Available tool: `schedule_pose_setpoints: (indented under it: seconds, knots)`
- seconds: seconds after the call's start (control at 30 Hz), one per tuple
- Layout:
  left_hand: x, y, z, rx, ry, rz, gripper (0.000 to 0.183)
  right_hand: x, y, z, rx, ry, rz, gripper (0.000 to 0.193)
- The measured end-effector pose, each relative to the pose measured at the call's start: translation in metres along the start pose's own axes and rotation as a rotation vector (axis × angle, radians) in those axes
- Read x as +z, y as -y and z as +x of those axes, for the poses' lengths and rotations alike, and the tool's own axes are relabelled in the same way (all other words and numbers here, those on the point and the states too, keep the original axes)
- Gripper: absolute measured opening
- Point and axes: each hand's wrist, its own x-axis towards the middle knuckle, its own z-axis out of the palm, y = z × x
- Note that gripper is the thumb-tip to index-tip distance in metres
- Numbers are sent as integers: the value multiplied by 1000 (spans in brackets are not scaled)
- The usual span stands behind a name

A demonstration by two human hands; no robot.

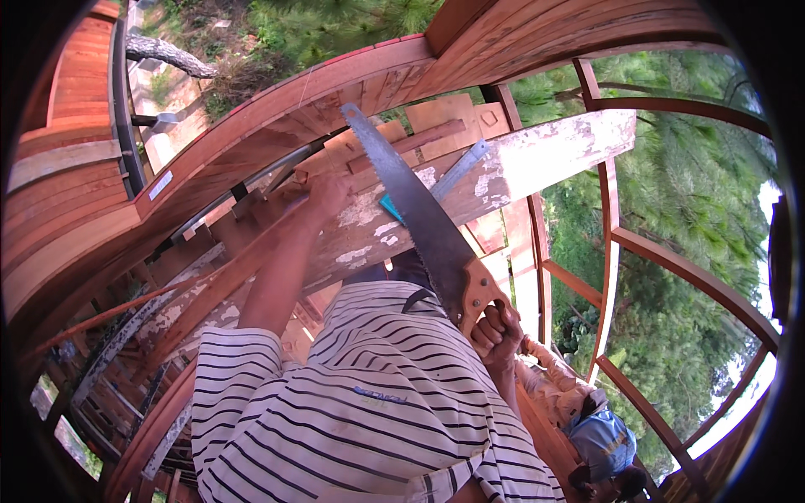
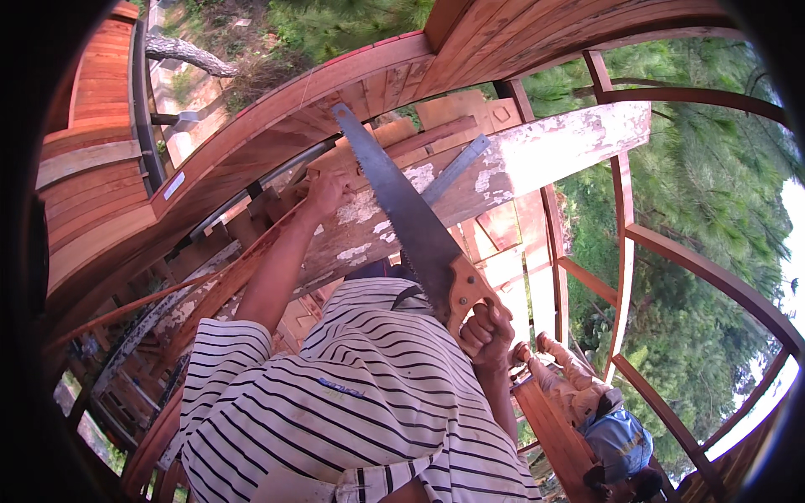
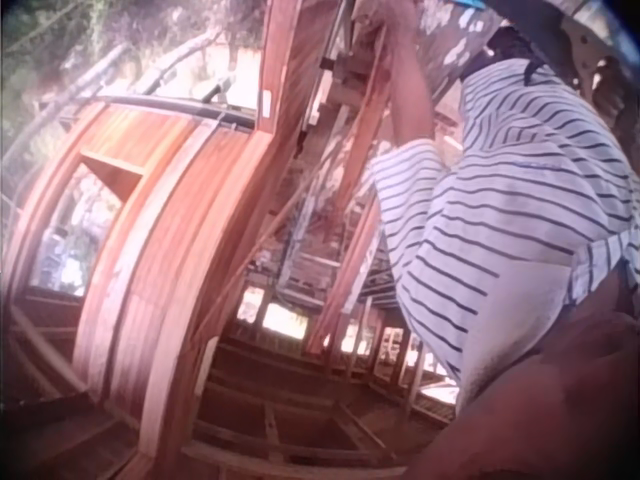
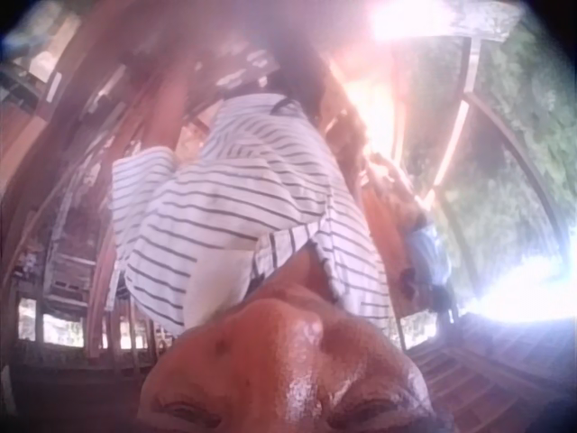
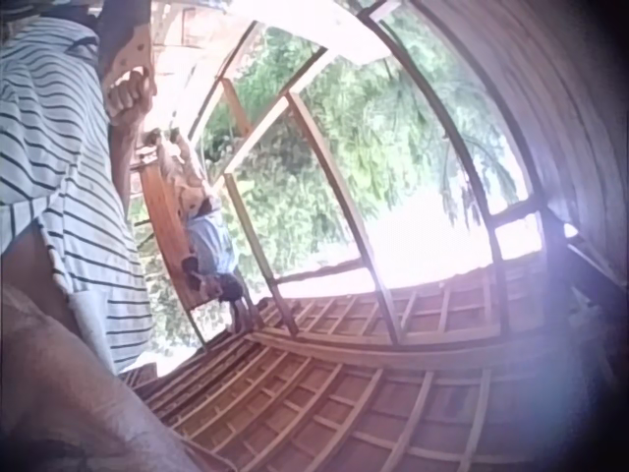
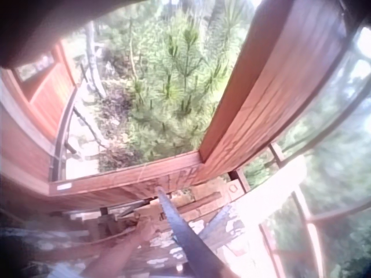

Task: The person uses a hand saw to cut a wooden plank on a construction site. They position the plank, saw through it, and then place the cut piece aside.

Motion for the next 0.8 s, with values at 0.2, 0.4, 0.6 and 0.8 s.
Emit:
schedule_pose_setpoints:
  seconds: [0.2, 0.4, 0.6, 0.8]
  knots:
    - [1, -1, 7, -273, 30, 75, 41, -4, 6, 8, 37, 32, -35, 9]
    - [-19, -13, -2, -390, 219, -96, 55, -5, 15, 5, 48, 3, -140, 33]
    - [-12, -12, -32, -514, 67, 49, 59, -25, 37, 15, 69, 101, -344, 28]
    - [-15, -20, -41, -565, 61, 85, 54, 7, 47, 38, -181, 246, -1581, 75]
